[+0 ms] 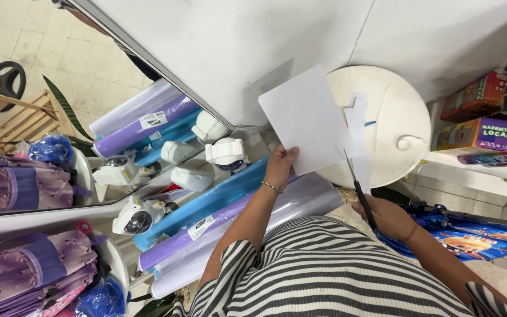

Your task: The person unwraps a roll of purple plastic sheeting and cuts a strip from it using scissors. They then pick up a white sheet of paper and cut it into several smaller pieces.

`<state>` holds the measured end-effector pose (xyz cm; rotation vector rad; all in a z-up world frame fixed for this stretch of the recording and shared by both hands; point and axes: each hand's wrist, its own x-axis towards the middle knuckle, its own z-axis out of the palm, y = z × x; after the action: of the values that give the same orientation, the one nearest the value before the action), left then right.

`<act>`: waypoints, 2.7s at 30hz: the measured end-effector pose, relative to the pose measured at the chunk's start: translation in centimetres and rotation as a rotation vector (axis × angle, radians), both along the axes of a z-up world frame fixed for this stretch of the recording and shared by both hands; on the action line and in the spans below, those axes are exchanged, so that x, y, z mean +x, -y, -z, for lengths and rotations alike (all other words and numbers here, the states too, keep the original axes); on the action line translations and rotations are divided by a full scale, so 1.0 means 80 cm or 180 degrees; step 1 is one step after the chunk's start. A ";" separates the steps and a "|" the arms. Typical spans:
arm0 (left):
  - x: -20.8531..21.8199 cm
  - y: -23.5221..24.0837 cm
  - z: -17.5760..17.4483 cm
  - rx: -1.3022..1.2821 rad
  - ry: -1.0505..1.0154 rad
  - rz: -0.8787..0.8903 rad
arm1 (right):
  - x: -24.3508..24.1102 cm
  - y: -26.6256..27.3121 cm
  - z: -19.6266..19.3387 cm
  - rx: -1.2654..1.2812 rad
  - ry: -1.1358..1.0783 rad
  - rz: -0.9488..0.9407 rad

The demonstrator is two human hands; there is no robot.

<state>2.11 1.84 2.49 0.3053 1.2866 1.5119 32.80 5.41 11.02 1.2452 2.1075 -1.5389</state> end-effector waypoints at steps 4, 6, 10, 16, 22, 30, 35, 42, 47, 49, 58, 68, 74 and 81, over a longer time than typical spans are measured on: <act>0.012 0.006 -0.013 0.0101 -0.0021 -0.0011 | -0.017 -0.007 -0.023 0.0146 -0.0052 0.0064; 0.016 0.008 -0.022 0.0072 -0.0023 0.0079 | -0.020 -0.007 -0.026 0.0285 -0.0048 0.0129; 0.015 0.009 -0.016 0.0087 -0.0062 0.0058 | -0.023 -0.001 -0.036 0.0218 -0.0160 0.0280; 0.014 0.011 -0.006 0.0184 -0.0082 -0.0006 | -0.020 0.008 -0.026 0.0286 -0.0127 0.0501; 0.021 0.023 -0.012 0.0076 -0.0177 0.0183 | -0.028 0.010 -0.053 0.0172 -0.0368 0.0518; 0.015 0.032 -0.033 0.0022 -0.0264 0.0185 | -0.030 0.014 -0.056 0.0297 -0.0370 0.0533; 0.013 0.034 -0.013 0.0016 -0.0356 0.0226 | -0.029 0.018 -0.045 0.0283 -0.0321 0.0551; 0.024 0.044 -0.044 0.0016 -0.0384 0.0579 | -0.035 0.009 -0.058 0.0185 -0.0339 0.0610; 0.019 0.036 -0.032 0.0065 -0.0412 0.0658 | -0.033 0.006 -0.036 0.0299 -0.0338 0.0760; 0.017 0.035 -0.012 0.0079 -0.0419 0.0676 | -0.033 0.006 -0.026 0.0282 -0.0349 0.0775; 0.025 0.042 -0.005 -0.0074 -0.0261 0.0935 | -0.038 -0.008 -0.006 0.0387 -0.0415 0.0718; 0.032 0.049 -0.024 -0.0217 -0.0154 0.1125 | -0.050 -0.014 -0.041 0.0406 -0.0577 0.0862; 0.033 0.052 -0.069 -0.0310 -0.0077 0.1285 | -0.038 -0.016 -0.008 0.0641 -0.0684 0.0845; 0.029 0.041 -0.076 -0.0255 0.0031 0.0880 | -0.030 -0.020 0.014 0.0489 -0.1095 0.0774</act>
<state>4.40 -1.44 8.55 0.4057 1.2383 1.2241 30.38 7.04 9.93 1.4192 2.3984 -1.8367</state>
